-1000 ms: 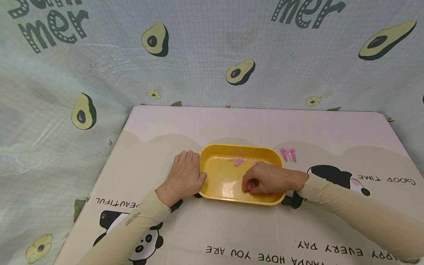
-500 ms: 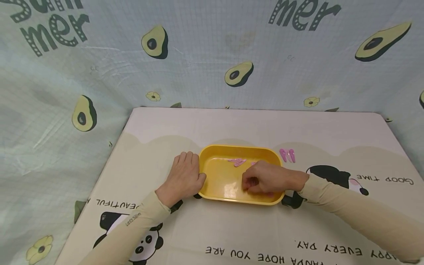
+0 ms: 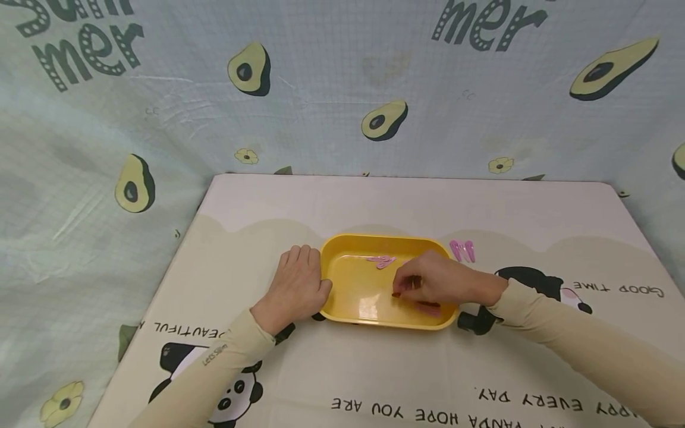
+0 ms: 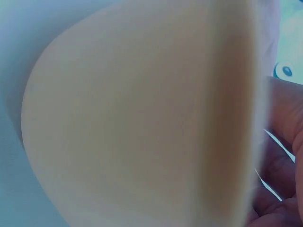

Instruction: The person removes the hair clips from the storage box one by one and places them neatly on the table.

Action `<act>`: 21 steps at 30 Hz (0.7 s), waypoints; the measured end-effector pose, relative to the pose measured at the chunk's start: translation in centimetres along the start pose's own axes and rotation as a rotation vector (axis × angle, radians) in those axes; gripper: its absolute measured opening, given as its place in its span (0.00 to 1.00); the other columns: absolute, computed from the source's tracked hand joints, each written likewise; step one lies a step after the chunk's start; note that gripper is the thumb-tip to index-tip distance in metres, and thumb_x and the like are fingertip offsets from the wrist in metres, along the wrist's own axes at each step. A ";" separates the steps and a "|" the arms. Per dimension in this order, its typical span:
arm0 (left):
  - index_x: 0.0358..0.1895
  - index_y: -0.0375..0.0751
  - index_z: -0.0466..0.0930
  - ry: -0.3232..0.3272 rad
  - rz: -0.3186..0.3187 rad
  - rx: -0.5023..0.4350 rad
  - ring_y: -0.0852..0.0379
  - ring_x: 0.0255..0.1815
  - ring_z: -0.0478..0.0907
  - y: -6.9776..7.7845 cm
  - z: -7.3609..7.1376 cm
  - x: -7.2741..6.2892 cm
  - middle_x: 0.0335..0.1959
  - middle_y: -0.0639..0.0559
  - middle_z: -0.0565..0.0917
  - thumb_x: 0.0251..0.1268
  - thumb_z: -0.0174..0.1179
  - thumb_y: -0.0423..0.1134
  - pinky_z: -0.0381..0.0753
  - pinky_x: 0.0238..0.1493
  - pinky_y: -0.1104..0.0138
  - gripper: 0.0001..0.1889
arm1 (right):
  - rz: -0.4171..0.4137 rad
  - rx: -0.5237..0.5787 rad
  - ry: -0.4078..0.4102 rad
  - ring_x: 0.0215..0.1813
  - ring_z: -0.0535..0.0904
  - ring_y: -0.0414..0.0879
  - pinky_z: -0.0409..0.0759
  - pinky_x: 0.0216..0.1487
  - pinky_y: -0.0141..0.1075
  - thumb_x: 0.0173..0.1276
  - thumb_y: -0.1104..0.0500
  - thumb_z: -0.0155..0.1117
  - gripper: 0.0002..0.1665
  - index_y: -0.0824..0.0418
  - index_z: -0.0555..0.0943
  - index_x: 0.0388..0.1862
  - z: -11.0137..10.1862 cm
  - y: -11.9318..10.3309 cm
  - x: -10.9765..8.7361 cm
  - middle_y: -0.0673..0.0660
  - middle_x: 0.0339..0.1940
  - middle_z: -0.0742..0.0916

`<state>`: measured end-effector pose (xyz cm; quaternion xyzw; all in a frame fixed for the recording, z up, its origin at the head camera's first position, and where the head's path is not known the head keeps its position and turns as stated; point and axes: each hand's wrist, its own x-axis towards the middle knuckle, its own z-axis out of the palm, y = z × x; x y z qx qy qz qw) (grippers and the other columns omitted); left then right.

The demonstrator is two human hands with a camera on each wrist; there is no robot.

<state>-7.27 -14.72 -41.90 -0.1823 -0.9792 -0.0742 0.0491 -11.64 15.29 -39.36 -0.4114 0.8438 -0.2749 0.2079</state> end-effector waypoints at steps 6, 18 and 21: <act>0.34 0.36 0.65 -0.023 -0.014 -0.007 0.49 0.33 0.57 0.0 -0.1 0.0 0.28 0.48 0.62 0.64 0.52 0.39 0.59 0.41 0.60 0.10 | 0.036 0.027 0.034 0.33 0.78 0.32 0.82 0.39 0.27 0.67 0.58 0.72 0.04 0.53 0.89 0.40 -0.2 0.4 -0.6 0.43 0.33 0.89; 0.34 0.35 0.66 0.006 -0.008 -0.020 0.49 0.33 0.57 0.1 0.0 0.0 0.28 0.48 0.62 0.63 0.52 0.40 0.61 0.42 0.59 0.10 | 0.109 0.080 0.128 0.37 0.79 0.36 0.82 0.41 0.27 0.65 0.57 0.75 0.06 0.54 0.90 0.41 -1.1 0.8 -1.8 0.42 0.35 0.90; 0.35 0.35 0.66 -0.001 -0.012 -0.020 0.49 0.33 0.57 0.2 0.0 0.0 0.29 0.47 0.62 0.63 0.52 0.40 0.61 0.42 0.59 0.10 | 0.108 0.078 0.169 0.37 0.80 0.36 0.82 0.40 0.27 0.64 0.58 0.76 0.07 0.54 0.90 0.41 -1.2 0.9 -2.2 0.42 0.36 0.91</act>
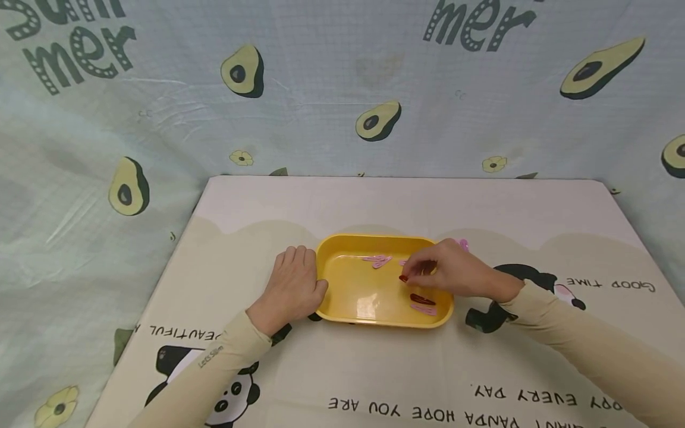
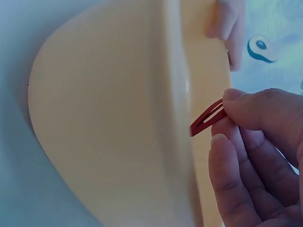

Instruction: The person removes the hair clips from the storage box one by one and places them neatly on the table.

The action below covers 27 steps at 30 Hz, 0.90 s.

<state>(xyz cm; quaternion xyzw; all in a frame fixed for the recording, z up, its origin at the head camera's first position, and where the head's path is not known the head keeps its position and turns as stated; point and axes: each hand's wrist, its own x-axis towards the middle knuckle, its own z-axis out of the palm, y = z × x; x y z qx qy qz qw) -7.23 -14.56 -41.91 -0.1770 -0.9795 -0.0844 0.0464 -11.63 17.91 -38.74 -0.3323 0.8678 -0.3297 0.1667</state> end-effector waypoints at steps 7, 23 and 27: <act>0.36 0.35 0.67 -0.008 -0.004 0.002 0.49 0.33 0.58 0.0 0.0 0.1 0.29 0.47 0.63 0.64 0.53 0.39 0.61 0.42 0.59 0.10 | 0.025 0.001 0.092 0.35 0.80 0.35 0.81 0.38 0.28 0.61 0.58 0.78 0.08 0.49 0.90 0.39 -0.4 0.4 -0.6 0.42 0.36 0.91; 0.35 0.35 0.67 -0.001 -0.011 0.008 0.50 0.32 0.58 0.0 0.1 0.1 0.28 0.48 0.63 0.63 0.54 0.39 0.60 0.41 0.60 0.10 | 0.099 0.201 0.159 0.39 0.88 0.38 0.86 0.44 0.28 0.64 0.58 0.76 0.08 0.53 0.90 0.42 -1.2 1.2 -1.9 0.51 0.40 0.92; 0.34 0.36 0.66 -0.004 -0.010 0.012 0.50 0.31 0.57 0.1 0.1 0.1 0.27 0.48 0.63 0.63 0.54 0.39 0.59 0.40 0.61 0.10 | 0.103 0.248 0.180 0.41 0.88 0.38 0.86 0.46 0.28 0.65 0.58 0.74 0.08 0.55 0.89 0.43 -1.4 1.4 -2.3 0.53 0.42 0.92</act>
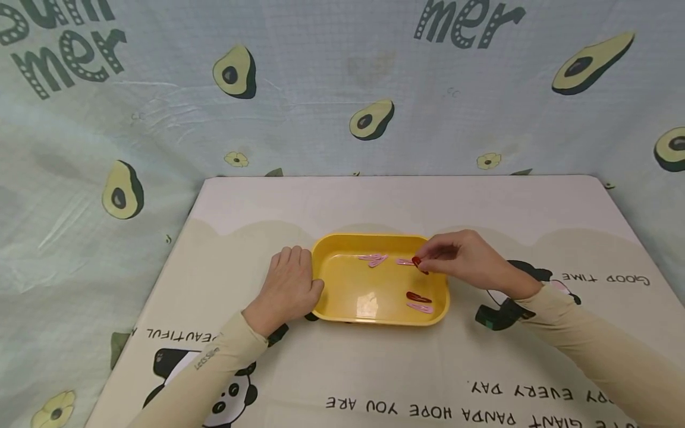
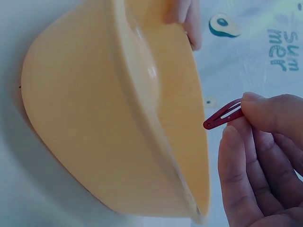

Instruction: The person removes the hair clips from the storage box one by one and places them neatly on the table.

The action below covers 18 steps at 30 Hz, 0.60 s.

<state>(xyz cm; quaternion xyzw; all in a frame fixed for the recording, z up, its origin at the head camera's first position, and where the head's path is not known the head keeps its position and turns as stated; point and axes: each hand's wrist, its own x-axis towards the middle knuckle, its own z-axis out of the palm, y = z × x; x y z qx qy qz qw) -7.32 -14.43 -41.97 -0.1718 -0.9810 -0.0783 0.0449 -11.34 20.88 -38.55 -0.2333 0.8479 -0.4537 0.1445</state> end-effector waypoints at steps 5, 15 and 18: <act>0.33 0.36 0.66 0.001 0.002 0.003 0.50 0.31 0.56 0.0 0.0 0.0 0.27 0.48 0.62 0.63 0.53 0.39 0.57 0.39 0.61 0.10 | 0.004 0.031 0.022 0.41 0.89 0.39 0.86 0.47 0.28 0.67 0.59 0.73 0.07 0.56 0.89 0.44 -0.4 0.2 -0.5 0.55 0.43 0.92; 0.34 0.36 0.65 0.002 0.003 -0.003 0.50 0.31 0.56 0.0 0.0 0.0 0.27 0.48 0.62 0.62 0.52 0.39 0.58 0.40 0.61 0.09 | 0.033 0.010 0.070 0.42 0.88 0.39 0.86 0.48 0.28 0.69 0.56 0.71 0.07 0.54 0.88 0.45 -1.1 1.0 -1.3 0.54 0.44 0.91; 0.34 0.36 0.66 -0.002 0.002 -0.006 0.50 0.32 0.56 0.0 0.0 0.0 0.27 0.47 0.62 0.63 0.52 0.39 0.58 0.40 0.61 0.09 | 0.045 -0.008 0.100 0.43 0.86 0.38 0.86 0.48 0.28 0.69 0.56 0.72 0.07 0.53 0.89 0.44 -1.2 1.3 -1.6 0.52 0.45 0.91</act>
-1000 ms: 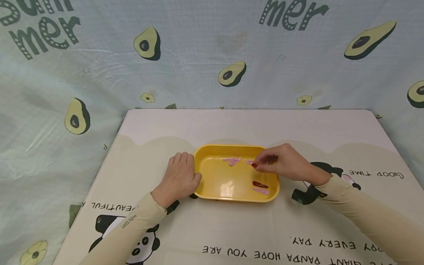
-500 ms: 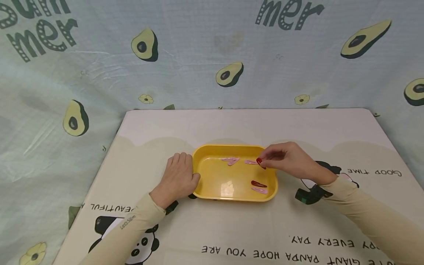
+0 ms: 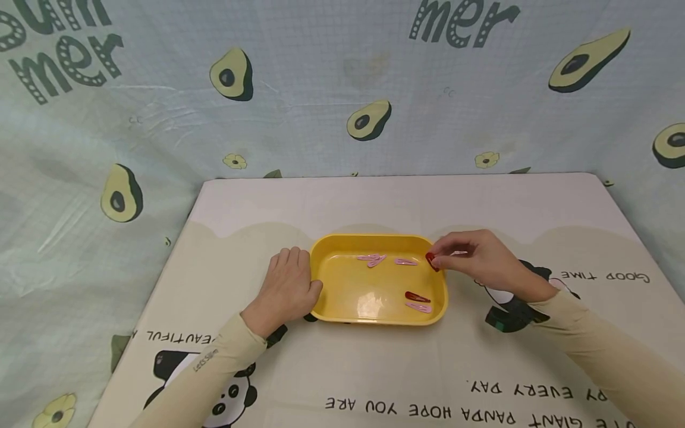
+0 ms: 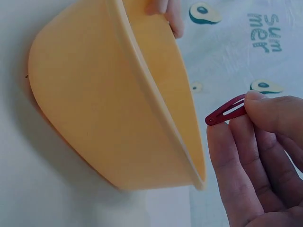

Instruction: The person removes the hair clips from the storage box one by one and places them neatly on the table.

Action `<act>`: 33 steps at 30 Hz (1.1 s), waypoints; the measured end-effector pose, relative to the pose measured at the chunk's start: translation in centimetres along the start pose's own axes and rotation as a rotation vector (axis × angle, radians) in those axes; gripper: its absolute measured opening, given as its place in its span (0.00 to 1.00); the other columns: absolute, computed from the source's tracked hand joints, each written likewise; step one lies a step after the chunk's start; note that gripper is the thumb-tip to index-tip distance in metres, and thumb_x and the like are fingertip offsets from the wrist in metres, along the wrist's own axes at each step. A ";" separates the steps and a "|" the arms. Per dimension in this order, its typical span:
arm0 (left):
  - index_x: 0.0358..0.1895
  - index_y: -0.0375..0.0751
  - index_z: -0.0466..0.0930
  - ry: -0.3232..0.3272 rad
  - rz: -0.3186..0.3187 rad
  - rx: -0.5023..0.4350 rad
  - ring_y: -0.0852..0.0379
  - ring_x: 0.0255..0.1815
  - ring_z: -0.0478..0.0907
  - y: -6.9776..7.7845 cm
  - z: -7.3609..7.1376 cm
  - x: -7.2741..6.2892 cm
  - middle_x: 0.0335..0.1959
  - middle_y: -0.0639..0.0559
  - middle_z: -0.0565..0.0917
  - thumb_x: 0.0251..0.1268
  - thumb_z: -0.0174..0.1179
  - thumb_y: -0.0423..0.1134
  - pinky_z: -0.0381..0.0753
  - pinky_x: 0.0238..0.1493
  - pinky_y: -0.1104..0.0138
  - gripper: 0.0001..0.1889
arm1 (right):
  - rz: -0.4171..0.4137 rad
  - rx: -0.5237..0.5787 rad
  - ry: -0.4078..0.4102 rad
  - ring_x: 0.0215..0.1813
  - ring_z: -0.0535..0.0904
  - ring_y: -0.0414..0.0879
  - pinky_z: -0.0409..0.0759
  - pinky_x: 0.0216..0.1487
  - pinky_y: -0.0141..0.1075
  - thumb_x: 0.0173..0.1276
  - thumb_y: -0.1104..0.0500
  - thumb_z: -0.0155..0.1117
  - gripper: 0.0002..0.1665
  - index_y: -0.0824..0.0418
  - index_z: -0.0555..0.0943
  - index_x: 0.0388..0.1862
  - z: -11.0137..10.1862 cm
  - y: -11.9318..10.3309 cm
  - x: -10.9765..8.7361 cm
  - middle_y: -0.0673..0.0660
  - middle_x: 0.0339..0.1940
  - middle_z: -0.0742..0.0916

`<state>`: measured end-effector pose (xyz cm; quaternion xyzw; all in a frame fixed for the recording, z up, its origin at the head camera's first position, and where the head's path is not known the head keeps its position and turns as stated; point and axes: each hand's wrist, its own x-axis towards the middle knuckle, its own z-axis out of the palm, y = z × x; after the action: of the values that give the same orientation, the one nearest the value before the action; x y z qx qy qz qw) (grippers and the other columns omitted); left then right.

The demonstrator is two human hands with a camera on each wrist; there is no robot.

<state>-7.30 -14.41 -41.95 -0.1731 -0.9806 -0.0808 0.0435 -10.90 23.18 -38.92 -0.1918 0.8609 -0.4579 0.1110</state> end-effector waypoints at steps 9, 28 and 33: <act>0.34 0.36 0.66 -0.001 -0.001 0.004 0.50 0.32 0.56 0.1 0.0 0.0 0.27 0.48 0.62 0.62 0.53 0.39 0.57 0.40 0.61 0.09 | 0.047 -0.036 0.068 0.46 0.85 0.35 0.84 0.45 0.27 0.69 0.52 0.72 0.10 0.50 0.88 0.48 -0.8 1.0 -0.9 0.51 0.48 0.91; 0.34 0.36 0.65 -0.001 0.002 0.008 0.49 0.32 0.57 0.1 0.1 0.0 0.28 0.47 0.62 0.63 0.53 0.39 0.57 0.40 0.61 0.10 | 0.153 -0.061 0.173 0.42 0.85 0.36 0.81 0.41 0.28 0.70 0.46 0.70 0.16 0.51 0.87 0.51 -2.1 4.1 -2.8 0.41 0.41 0.90; 0.35 0.35 0.66 -0.009 -0.004 0.008 0.49 0.33 0.57 0.1 0.1 0.0 0.28 0.47 0.62 0.63 0.53 0.39 0.58 0.41 0.61 0.09 | 0.166 -0.037 0.188 0.42 0.88 0.41 0.83 0.45 0.27 0.71 0.47 0.69 0.16 0.52 0.86 0.51 -2.3 5.1 -3.2 0.45 0.39 0.91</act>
<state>-7.29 -14.29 -42.01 -0.1712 -0.9815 -0.0761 0.0396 -10.06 28.85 -41.81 -0.0782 0.8887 -0.4472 0.0636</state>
